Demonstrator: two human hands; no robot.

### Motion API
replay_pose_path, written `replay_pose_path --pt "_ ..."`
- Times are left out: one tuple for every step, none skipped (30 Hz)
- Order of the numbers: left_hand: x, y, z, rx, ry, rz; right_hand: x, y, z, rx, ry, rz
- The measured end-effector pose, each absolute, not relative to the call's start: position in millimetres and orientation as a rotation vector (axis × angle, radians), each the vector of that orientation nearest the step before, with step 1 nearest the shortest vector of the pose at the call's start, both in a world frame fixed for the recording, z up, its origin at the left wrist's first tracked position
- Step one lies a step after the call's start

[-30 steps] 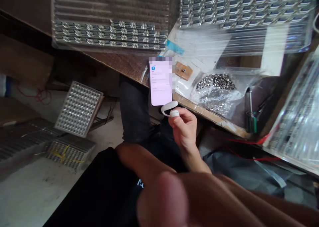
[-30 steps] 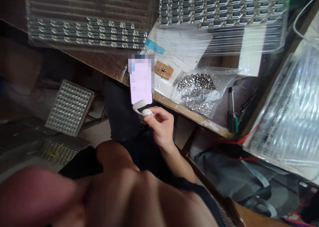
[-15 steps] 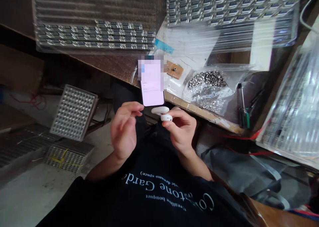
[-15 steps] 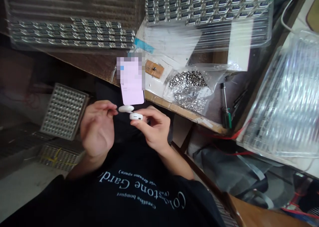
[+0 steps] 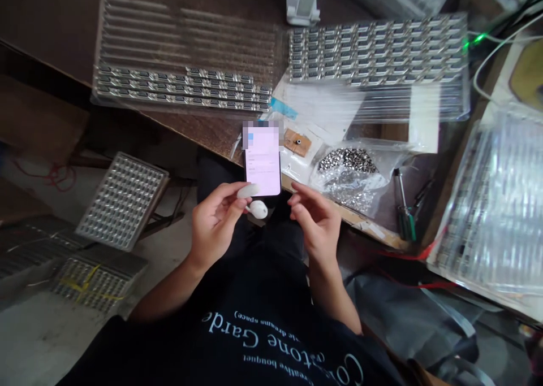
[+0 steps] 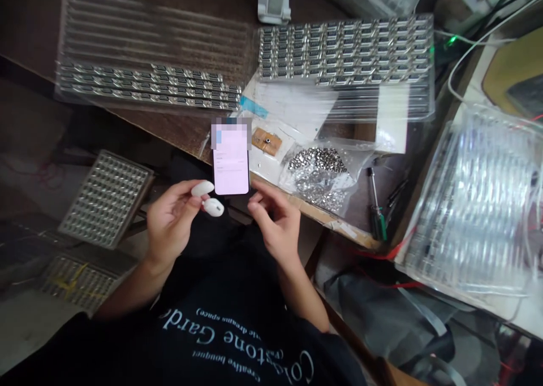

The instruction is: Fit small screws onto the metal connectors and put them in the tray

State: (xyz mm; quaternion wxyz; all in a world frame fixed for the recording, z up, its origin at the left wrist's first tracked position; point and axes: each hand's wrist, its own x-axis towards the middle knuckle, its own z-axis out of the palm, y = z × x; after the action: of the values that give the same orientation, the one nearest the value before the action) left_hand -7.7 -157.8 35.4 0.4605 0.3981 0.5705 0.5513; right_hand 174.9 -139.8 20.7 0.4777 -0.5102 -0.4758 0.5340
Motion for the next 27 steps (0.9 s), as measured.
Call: replay_pose_path --pt "-11 -159 34 0.956 1.407 1.369 176 -135 22 -1.281 -1.222 1.238" --pt "-15 -160 32 0.931 1.414 1.382 176 -130 24 -1.31 -1.29 1.178" --pt "-18 -161 30 0.905 1.425 1.388 176 -125 25 -1.33 -1.364 1.134" --pt "-21 -162 28 0.88 1.438 1.387 174 -121 27 -1.344 -1.435 1.098" --pt "-23 -163 26 0.856 1.45 1.381 173 -118 28 -1.357 -1.5 1.071" --pt "-25 -164 25 0.835 1.456 1.375 171 -115 29 -1.371 -1.56 1.047" --pt "-26 -164 23 0.816 1.458 1.372 169 -113 29 -1.385 -1.618 1.024" --pt "-28 -165 22 0.799 1.453 1.373 167 -111 29 -1.398 -1.674 0.998" --pt "-29 -165 21 0.785 1.445 1.377 165 -109 30 -1.411 -1.727 0.973" --pt "-30 -165 20 0.772 1.437 1.381 163 -109 30 -1.424 -1.777 0.954" --pt "-31 -165 19 0.762 1.431 1.385 162 -108 30 -1.439 -1.827 0.946" --pt "-32 -164 18 0.753 1.428 1.385 162 -108 31 -1.454 -1.869 0.94" --pt "-33 -164 17 0.745 1.429 1.383 162 -109 31 -1.47 -1.892 0.934" --pt "-35 -163 16 0.74 1.433 1.377 162 -109 32 -1.483 -1.89 0.925" --pt "-36 -162 16 0.737 1.439 1.368 162 -110 32 -1.49 -1.86 0.908" --pt "-37 -161 15 0.736 1.442 1.359 163 -111 33 -1.489 -1.802 0.884" --pt "-38 -160 15 0.736 1.442 1.352 164 -112 33 -1.481 -1.725 0.856" --pt "-39 -159 14 0.734 1.436 1.348 165 -113 32 -1.466 -1.646 0.827" --pt "-39 -158 14 0.73 1.425 1.348 165 -115 31 -1.45 -1.574 0.804" --pt "-39 -157 14 0.723 1.409 1.354 165 -117 30 -1.432 -1.515 0.791" --pt "-39 -155 14 0.713 1.389 1.366 165 -121 28 -1.41 -1.472 0.788" --pt "-39 -154 14 0.701 1.371 1.378 164 -125 25 -1.382 -1.442 0.796" --pt "-38 -153 14 0.689 1.356 1.389 163 -131 22 -1.349 -1.424 0.819" --pt "-37 -153 13 0.679 1.345 1.399 162 -139 17 -1.313 -1.414 0.854" --pt "-37 -152 13 0.67 1.337 1.404 161 -148 11 -1.278 -1.415 0.904" --pt "-36 -152 12 0.661 1.332 1.407 160 -157 2 -1.25 -1.427 0.968" --pt "-36 -152 11 0.653 1.326 1.409 159 -167 -8 -1.24 -1.446 1.043"
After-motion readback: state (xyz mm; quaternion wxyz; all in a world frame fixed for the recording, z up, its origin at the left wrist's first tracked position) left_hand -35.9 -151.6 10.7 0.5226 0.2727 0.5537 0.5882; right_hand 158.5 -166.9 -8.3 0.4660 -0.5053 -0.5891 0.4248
